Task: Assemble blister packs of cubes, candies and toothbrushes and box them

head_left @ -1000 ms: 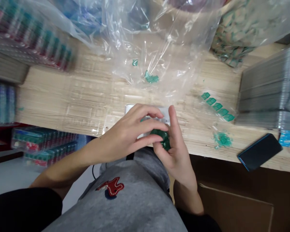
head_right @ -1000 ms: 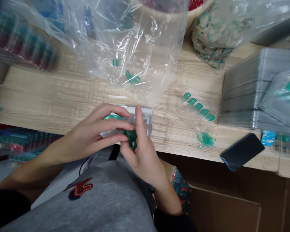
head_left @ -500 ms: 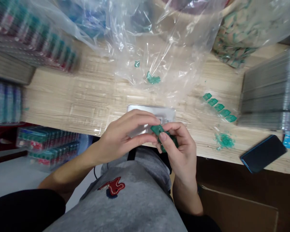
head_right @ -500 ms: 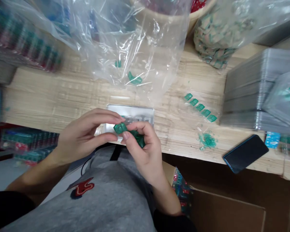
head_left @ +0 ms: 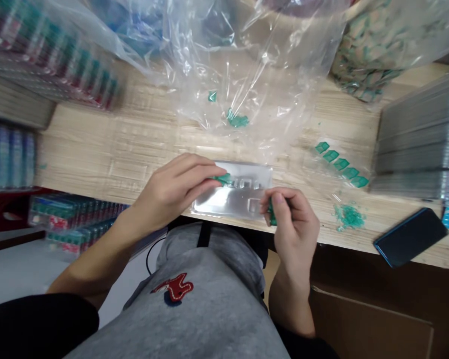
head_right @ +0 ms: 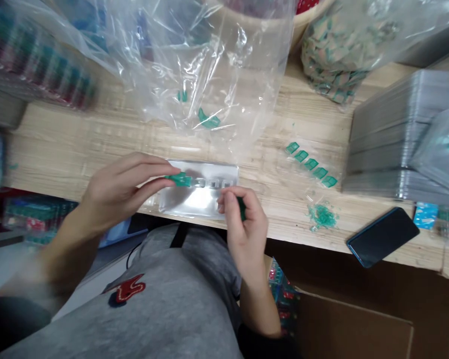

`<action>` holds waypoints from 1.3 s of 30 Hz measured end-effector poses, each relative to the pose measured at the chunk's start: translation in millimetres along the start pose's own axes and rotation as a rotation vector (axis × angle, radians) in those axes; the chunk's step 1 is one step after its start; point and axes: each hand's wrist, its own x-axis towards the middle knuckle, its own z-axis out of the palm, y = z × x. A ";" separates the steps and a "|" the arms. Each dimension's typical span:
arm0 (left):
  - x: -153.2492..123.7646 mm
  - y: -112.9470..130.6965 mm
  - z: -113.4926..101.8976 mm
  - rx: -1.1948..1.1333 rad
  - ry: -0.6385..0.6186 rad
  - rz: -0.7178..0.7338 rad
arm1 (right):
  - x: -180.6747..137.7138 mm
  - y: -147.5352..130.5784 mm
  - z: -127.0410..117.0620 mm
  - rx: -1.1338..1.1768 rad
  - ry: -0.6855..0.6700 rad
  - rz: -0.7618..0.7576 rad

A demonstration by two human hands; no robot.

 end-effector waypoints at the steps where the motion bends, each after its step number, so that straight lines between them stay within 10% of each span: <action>1: -0.2 -3.4 0.8 0.075 -0.024 0.048 | 1.2 1.6 -4.0 -0.003 0.031 -0.001; 12: 14.0 -11.2 22.0 0.141 -0.138 0.261 | 4.3 11.3 -12.8 -0.054 0.038 0.000; 29: 11.7 -19.1 25.1 0.117 -0.219 0.189 | 8.1 17.9 -12.8 0.043 0.019 0.036; 39: 14.3 -6.1 26.1 -0.017 -0.162 0.133 | 5.8 9.8 -7.7 0.421 -0.293 0.058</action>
